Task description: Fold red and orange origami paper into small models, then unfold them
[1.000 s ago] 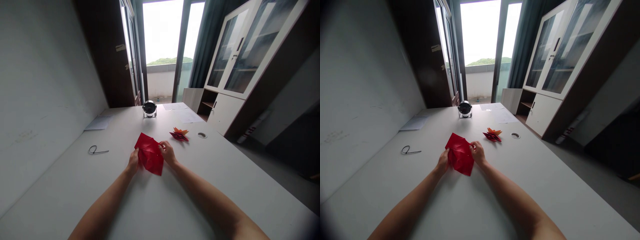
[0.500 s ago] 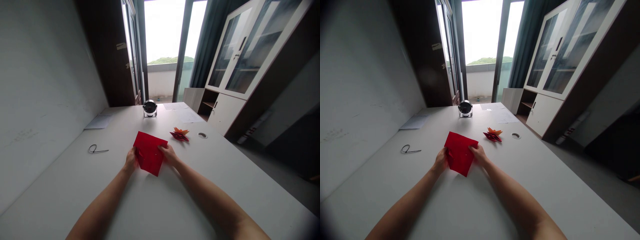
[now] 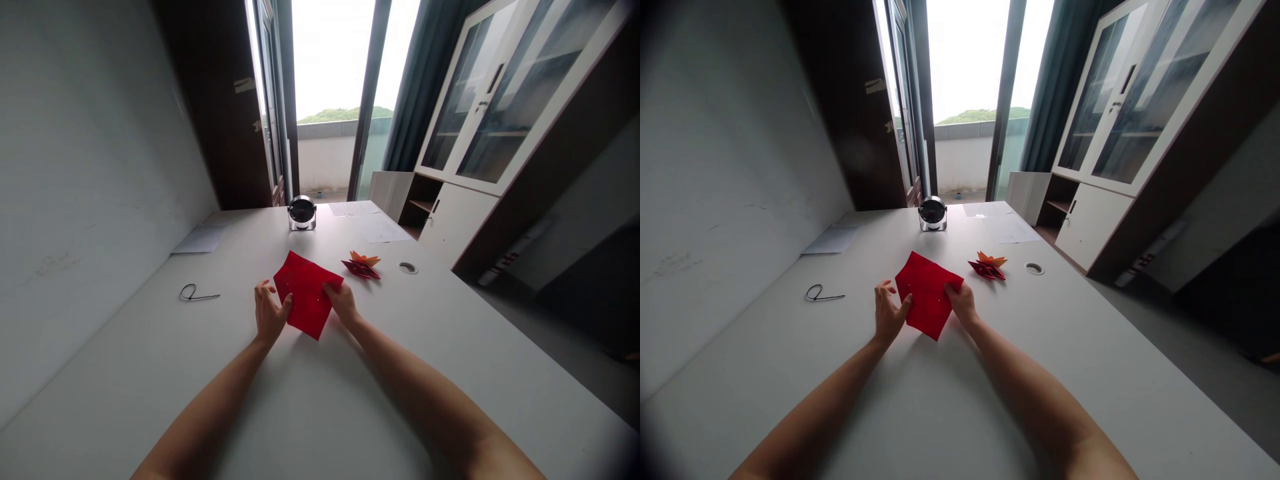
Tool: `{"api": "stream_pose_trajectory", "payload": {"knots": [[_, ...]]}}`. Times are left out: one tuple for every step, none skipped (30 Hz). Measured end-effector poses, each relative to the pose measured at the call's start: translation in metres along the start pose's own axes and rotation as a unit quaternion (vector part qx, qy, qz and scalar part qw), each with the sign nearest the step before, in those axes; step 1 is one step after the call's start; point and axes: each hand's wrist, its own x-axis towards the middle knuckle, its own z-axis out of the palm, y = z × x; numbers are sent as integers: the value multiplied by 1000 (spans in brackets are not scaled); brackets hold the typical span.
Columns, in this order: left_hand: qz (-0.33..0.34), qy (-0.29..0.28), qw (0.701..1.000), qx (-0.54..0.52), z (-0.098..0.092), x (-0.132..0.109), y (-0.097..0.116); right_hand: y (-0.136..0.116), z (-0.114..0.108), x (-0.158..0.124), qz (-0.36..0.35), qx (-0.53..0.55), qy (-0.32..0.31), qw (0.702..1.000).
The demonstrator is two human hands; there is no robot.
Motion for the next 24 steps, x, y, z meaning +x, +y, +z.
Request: {"api": "stream_pose_trajectory", "payload": {"knots": [[21, 1, 1000, 12, -2, 0, 4, 0, -1, 0, -6, -8, 4, 1000], [37, -3, 999, 25, -3, 0, 7, -1, -1, 0, -11, -12, 5, 1000], [46, -10, 998, 38, -3, -1, 9, -1, -2, 0, -14, -11, 5, 1000], [50, -20, 997, 50, -3, -1, 10, -2, -2, -1, -15, -6, 2, 1000], [48, -30, 997, 60, -2, -2, 10, -2, -2, -1, -14, 2, -2, 1000], [42, -41, 996, 67, 0, -3, 9, -2, -2, -2, -13, 13, -9, 1000], [33, -51, 996, 68, 2, -3, 6, -2, -1, -2, -11, 24, -15, 1000], [22, -57, 996, 65, 4, -3, 3, -1, -1, -3, -9, 35, -22, 999], [9, -61, 996, 57, 7, -2, -2, 0, 0, -3, -4, 46, -28, 999], [-6, -63, 997, 45, 9, -1, -8, 1, 0, -3, 2, 58, -34, 998], [-26, -63, 997, 29, 11, 1, -15, 2, 1, -2, 9, 68, -41, 997], [-50, -63, 997, 5, 13, 3, -22, 3, 1, -1, 16, 74, -47, 996], [-79, -62, 995, -30, 14, 6, -29, 4, 0, 0, 23, 79, -50, 995], [-114, -59, 989, -76, 15, 9, -35, 5, 0, 1, 28, 83, -50, 995], [-157, -48, 978, -131, 16, 12, -41, 5, -1, 3, 35, 90, -45, 994], [-205, -31, 959, -192, 15, 15, -47, 4, -2, 4, 43, 100, -38, 993], [-253, -11, 933, -255, 14, 19, -51, 4, -4, 5, 53, 110, -34, 992], [-295, 8, 903, -312, 13, 23, -55, 4, -5, 6, 65, 118, -36, 990], [-327, 25, 875, -356, 10, 27, -59, 3, -6, 7, 74, 123, -44, 989], [-346, 37, 858, -379, 7, 32, -63, 3, -7, 7, 82, 125, -57, 987], [-357, 47, 848, -389, 3, 37, -67, 2, -8, 7, 85, 122, -73, 986], [-365, 60, 844, -388, -2, 43, -72, 1, -9, 7, 86, 118, -86, 986], [-374, 78, 841, -382, -8, 48, -77, 1, -9, 6, 85, 114, -95, 985], [-385, 100, 838, -374, -14, 54, -83, 0, -10, 6, 85, 111, -97, 985]]}}
